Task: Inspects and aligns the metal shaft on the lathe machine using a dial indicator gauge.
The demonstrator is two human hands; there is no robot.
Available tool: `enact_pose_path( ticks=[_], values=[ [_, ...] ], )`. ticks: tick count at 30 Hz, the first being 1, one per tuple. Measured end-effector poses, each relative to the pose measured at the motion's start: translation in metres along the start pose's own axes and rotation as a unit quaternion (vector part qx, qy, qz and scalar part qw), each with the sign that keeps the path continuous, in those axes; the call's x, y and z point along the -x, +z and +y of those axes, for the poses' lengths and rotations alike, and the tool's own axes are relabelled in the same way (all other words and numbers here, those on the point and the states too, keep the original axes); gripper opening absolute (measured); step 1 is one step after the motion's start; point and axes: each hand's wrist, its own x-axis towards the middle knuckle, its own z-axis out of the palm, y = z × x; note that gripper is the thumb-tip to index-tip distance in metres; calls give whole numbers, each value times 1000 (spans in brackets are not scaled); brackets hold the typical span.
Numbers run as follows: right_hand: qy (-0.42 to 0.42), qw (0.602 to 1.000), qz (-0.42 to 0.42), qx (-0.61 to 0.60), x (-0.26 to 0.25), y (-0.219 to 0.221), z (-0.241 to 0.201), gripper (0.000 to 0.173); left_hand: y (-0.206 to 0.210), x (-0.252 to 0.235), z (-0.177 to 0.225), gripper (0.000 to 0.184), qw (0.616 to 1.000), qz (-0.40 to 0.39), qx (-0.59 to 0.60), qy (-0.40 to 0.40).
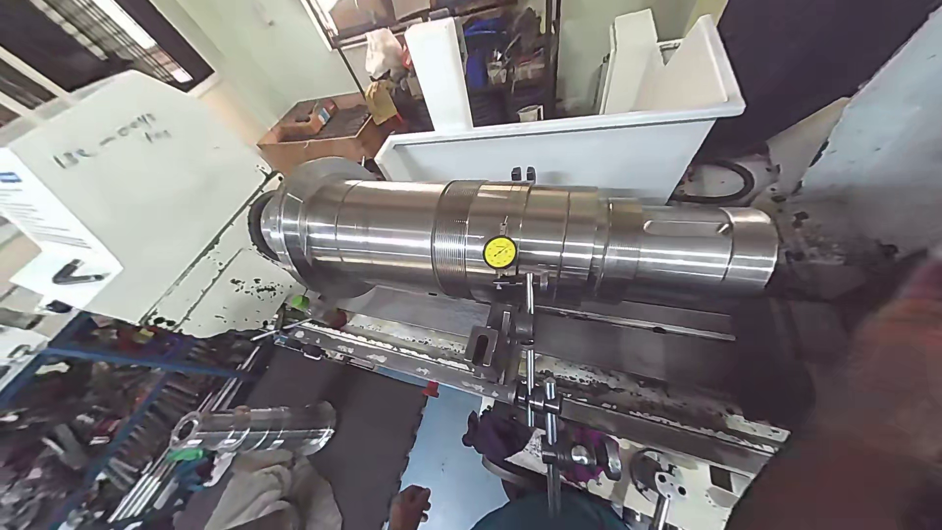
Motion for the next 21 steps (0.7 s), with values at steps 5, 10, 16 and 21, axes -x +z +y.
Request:
enact_pose_path(
  ticks=[5,10,16,21],
  values=[
    [108,993,-39,4,17,34,-2,77,-1,5,-10,35,999,-20,-32,-15],
    [83,996,-44,-14,8,23,-3,72,5,0,15,33,1000,-14,-4,28],
    [74,995,-56,-31,5,21,-3,65,12,4,30,32,998,-29,-13,49],
    [52,996,-59,-36,2,16,-3,64,12,-1,19,32,999,-30,-31,33]
  ],
)
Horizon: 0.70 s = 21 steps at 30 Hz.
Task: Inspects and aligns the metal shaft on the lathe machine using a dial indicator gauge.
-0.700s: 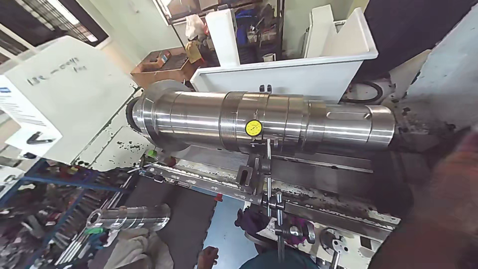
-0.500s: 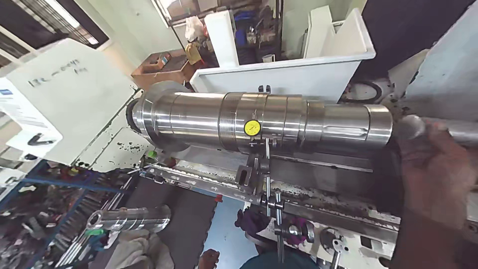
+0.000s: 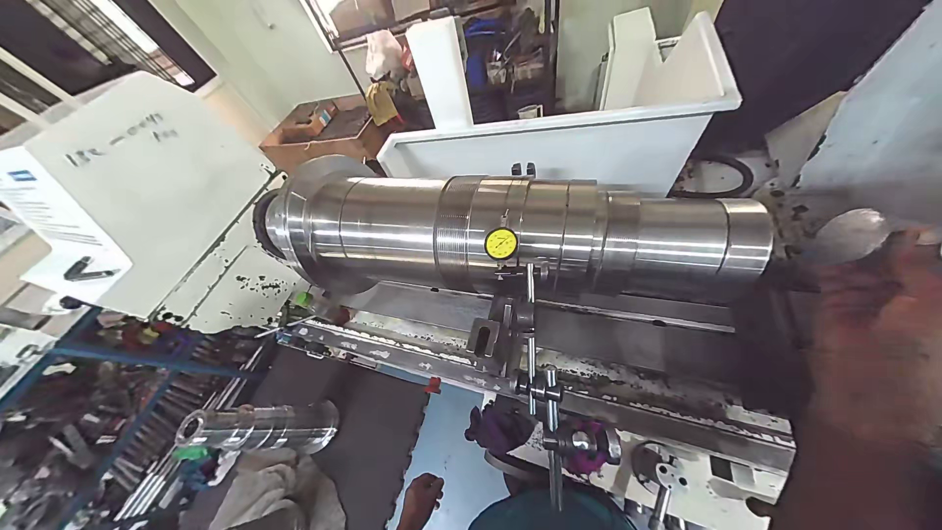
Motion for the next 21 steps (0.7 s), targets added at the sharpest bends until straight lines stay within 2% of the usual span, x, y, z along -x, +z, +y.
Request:
enact_pose_path(
  ticks=[3,13,21],
  values=[
    [4,1000,16,8,-1,0,-2,67,-2,0,-4,34,1000,-4,-12,-11],
    [9,1000,11,-6,-12,-16,7,64,-8,-4,-7,34,1000,4,2,5],
    [20,999,38,-15,-5,-6,-1,68,-9,-4,-1,34,1000,6,-13,1]
  ],
)
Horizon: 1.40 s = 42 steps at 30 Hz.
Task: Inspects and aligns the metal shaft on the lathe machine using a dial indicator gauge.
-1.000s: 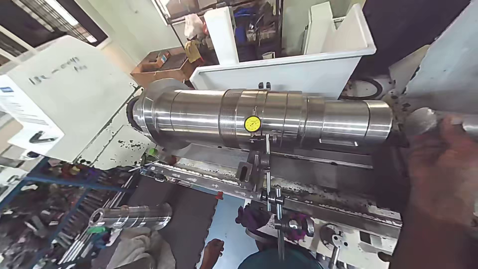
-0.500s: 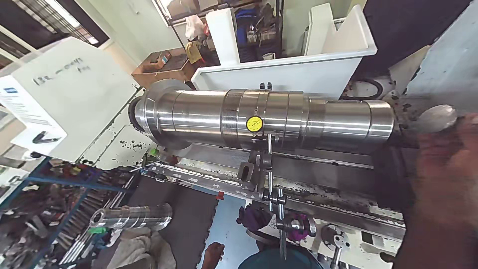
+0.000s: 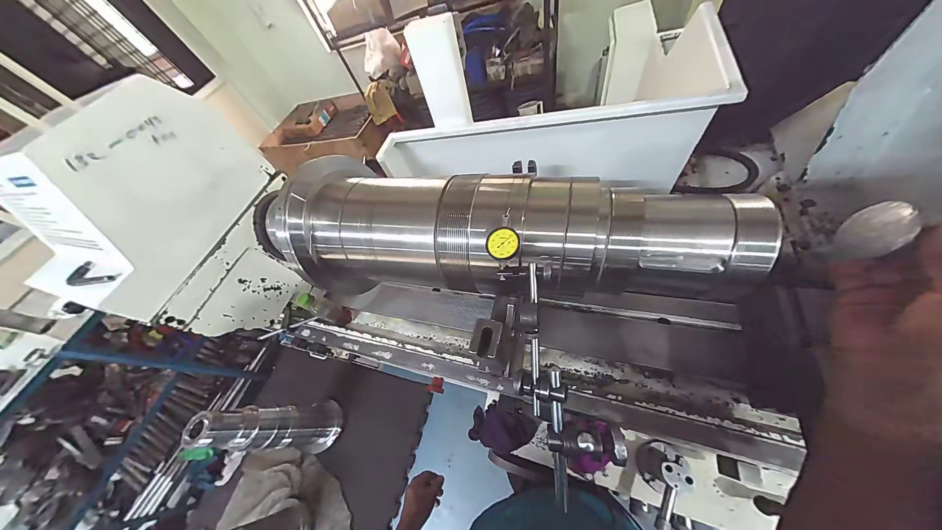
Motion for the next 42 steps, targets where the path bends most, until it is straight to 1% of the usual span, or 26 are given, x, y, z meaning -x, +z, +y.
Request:
enact_pose_path(
  ticks=[7,15,24,31,36,42],
  values=[
    [1,1000,-16,3,-2,-4,0,57,1,0,-1,34,1000,2,6,0],
    [-4,1000,8,9,3,4,-4,60,1,0,-1,34,1000,-1,6,4],
    [-3,1000,6,13,3,5,-3,60,3,5,3,33,1000,-1,24,5],
    [-6,1000,-1,13,5,4,-2,66,5,8,4,32,1000,-5,30,-1],
    [-2,1000,-2,14,5,5,-1,64,5,12,12,31,998,5,45,33],
    [4,1000,-2,6,3,2,2,64,7,11,21,30,998,10,47,43]
  ],
)
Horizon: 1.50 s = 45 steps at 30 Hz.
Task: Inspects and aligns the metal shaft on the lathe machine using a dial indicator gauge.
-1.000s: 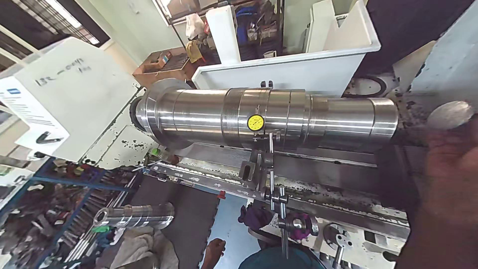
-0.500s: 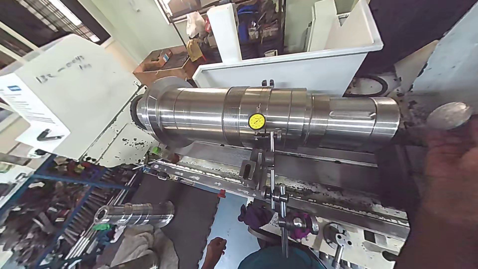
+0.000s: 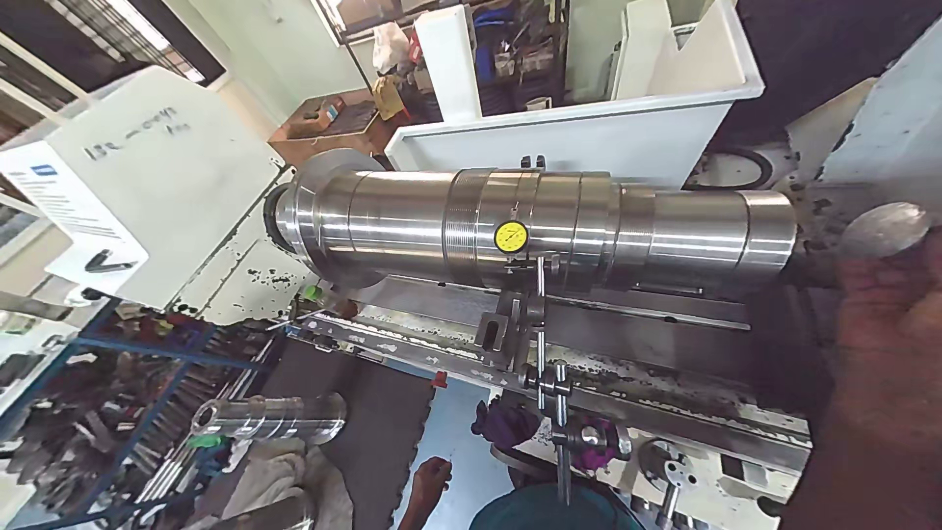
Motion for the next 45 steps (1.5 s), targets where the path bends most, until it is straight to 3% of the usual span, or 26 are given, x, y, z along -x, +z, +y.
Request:
enact_pose_path(
  ticks=[21,24,27,29,31,34,36,40,45],
  values=[
    [3,1000,3,1,8,5,-1,62,-1,-4,-25,31,999,-9,-13,-38],
    [-3,1000,-17,2,5,1,2,65,-1,1,-17,30,999,35,-34,-20],
    [-4,1000,-14,1,5,0,0,68,5,28,16,27,971,231,-17,60],
    [0,1000,-16,12,8,1,-1,71,8,46,48,24,919,350,52,177],
    [0,1000,-16,22,11,4,-1,72,8,68,95,22,857,401,130,296],
    [10,1000,-21,19,8,1,3,67,1,109,175,22,780,361,160,486],
    [10,999,-28,17,11,0,4,65,-3,136,223,26,760,309,119,560],
    [10,999,-40,27,17,-5,5,65,4,167,294,31,761,257,74,592],
    [3,999,-31,17,9,-3,6,64,22,168,334,39,787,273,28,553]
  ],
)
